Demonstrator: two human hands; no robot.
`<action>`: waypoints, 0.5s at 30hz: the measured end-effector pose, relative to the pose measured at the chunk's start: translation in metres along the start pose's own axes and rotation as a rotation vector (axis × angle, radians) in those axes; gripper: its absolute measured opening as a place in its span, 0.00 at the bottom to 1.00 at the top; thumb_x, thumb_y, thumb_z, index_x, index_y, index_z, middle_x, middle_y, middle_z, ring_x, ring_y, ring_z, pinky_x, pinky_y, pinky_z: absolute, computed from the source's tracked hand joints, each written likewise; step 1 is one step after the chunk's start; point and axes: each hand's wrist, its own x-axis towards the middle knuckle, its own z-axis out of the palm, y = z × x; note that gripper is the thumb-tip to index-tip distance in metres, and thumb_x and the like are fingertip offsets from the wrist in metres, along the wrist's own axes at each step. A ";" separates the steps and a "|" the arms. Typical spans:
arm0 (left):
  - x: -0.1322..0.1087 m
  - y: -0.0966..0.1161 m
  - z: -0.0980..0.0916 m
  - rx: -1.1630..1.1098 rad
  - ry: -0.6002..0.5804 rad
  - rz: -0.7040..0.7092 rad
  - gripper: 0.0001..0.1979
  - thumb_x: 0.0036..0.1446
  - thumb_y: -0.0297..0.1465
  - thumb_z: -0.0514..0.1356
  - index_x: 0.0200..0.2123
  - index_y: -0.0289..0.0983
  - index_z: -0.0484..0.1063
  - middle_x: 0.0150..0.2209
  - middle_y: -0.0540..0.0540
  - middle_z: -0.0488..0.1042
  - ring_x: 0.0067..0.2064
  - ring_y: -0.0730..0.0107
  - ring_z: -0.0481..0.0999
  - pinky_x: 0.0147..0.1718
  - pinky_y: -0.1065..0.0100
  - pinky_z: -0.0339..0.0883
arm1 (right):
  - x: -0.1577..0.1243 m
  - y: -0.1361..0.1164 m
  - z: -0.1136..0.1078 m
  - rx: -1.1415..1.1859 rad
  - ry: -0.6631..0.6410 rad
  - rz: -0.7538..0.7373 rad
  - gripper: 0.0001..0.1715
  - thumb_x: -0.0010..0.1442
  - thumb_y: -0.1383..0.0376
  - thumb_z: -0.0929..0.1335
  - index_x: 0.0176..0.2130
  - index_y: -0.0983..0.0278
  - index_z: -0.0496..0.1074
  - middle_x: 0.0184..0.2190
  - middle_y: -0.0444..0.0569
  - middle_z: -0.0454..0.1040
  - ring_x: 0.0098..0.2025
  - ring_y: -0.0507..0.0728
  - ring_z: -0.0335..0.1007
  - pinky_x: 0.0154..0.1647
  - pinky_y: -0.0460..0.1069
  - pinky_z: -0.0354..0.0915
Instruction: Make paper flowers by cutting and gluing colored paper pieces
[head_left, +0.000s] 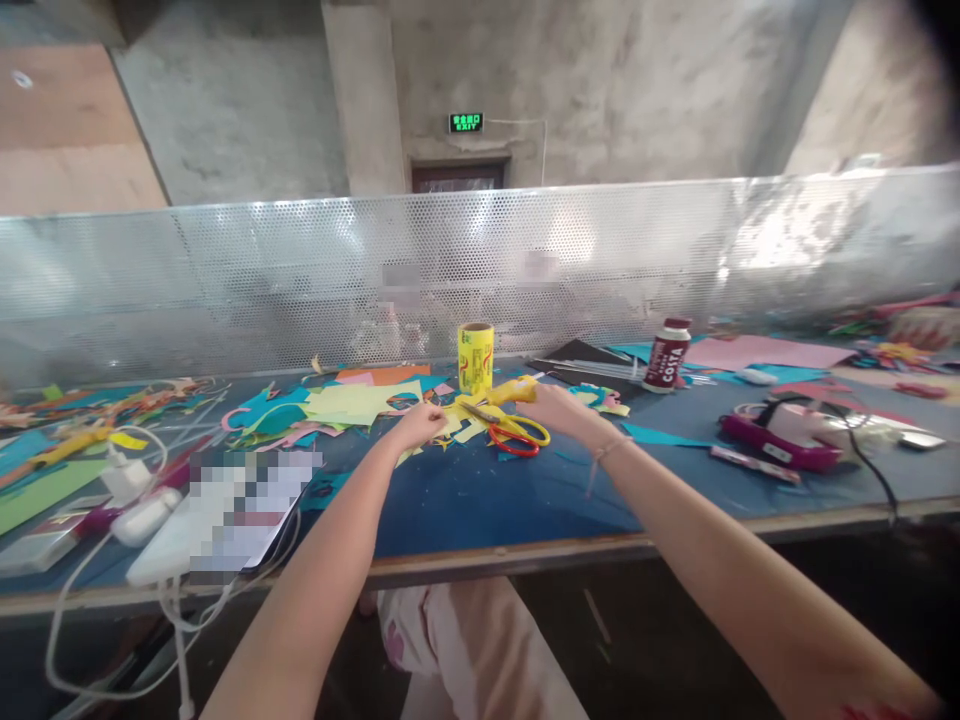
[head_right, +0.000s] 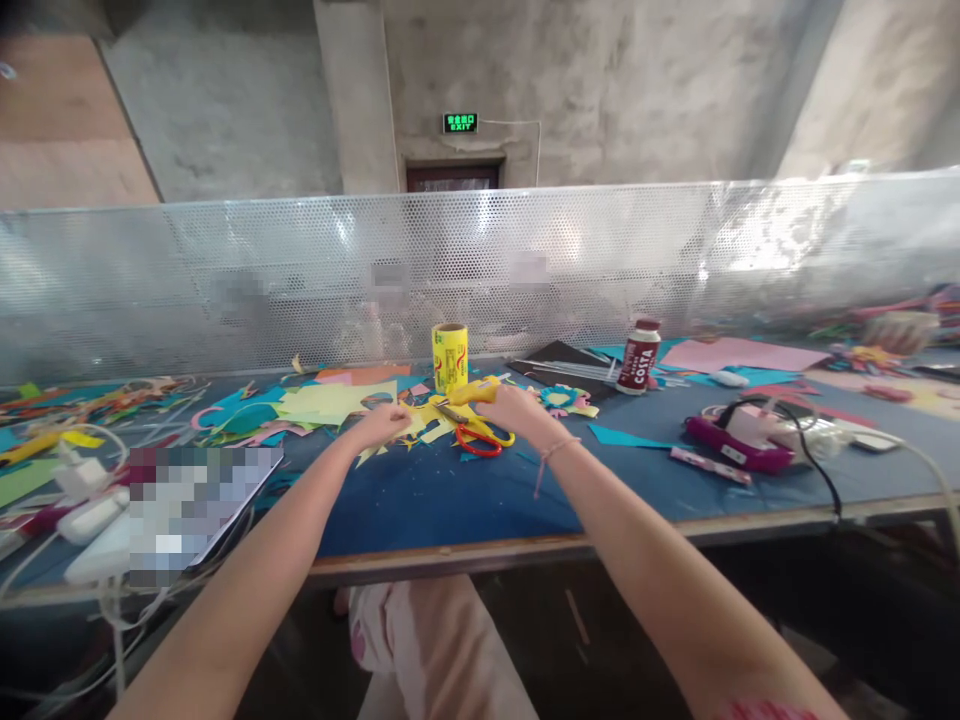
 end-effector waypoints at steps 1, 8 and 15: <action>0.000 -0.001 0.001 0.049 -0.034 0.016 0.09 0.49 0.33 0.51 0.21 0.35 0.62 0.16 0.52 0.60 0.19 0.75 0.63 0.20 0.73 0.54 | 0.000 -0.008 0.007 0.002 0.000 0.013 0.14 0.52 0.58 0.61 0.32 0.64 0.71 0.27 0.50 0.73 0.28 0.54 0.68 0.24 0.45 0.56; 0.006 -0.009 0.003 0.171 -0.267 -0.004 0.08 0.47 0.32 0.51 0.20 0.35 0.63 0.18 0.51 0.62 0.19 0.76 0.60 0.20 0.72 0.50 | -0.003 -0.015 0.042 -0.051 0.059 0.007 0.23 0.49 0.53 0.63 0.39 0.69 0.64 0.38 0.58 0.70 0.36 0.59 0.68 0.30 0.48 0.58; 0.007 -0.010 0.004 0.191 -0.360 0.003 0.10 0.46 0.31 0.51 0.16 0.36 0.57 0.13 0.53 0.56 0.17 0.77 0.55 0.19 0.71 0.47 | -0.009 -0.015 0.049 -0.064 0.040 -0.084 0.19 0.52 0.56 0.62 0.37 0.69 0.63 0.36 0.58 0.70 0.37 0.59 0.68 0.32 0.47 0.58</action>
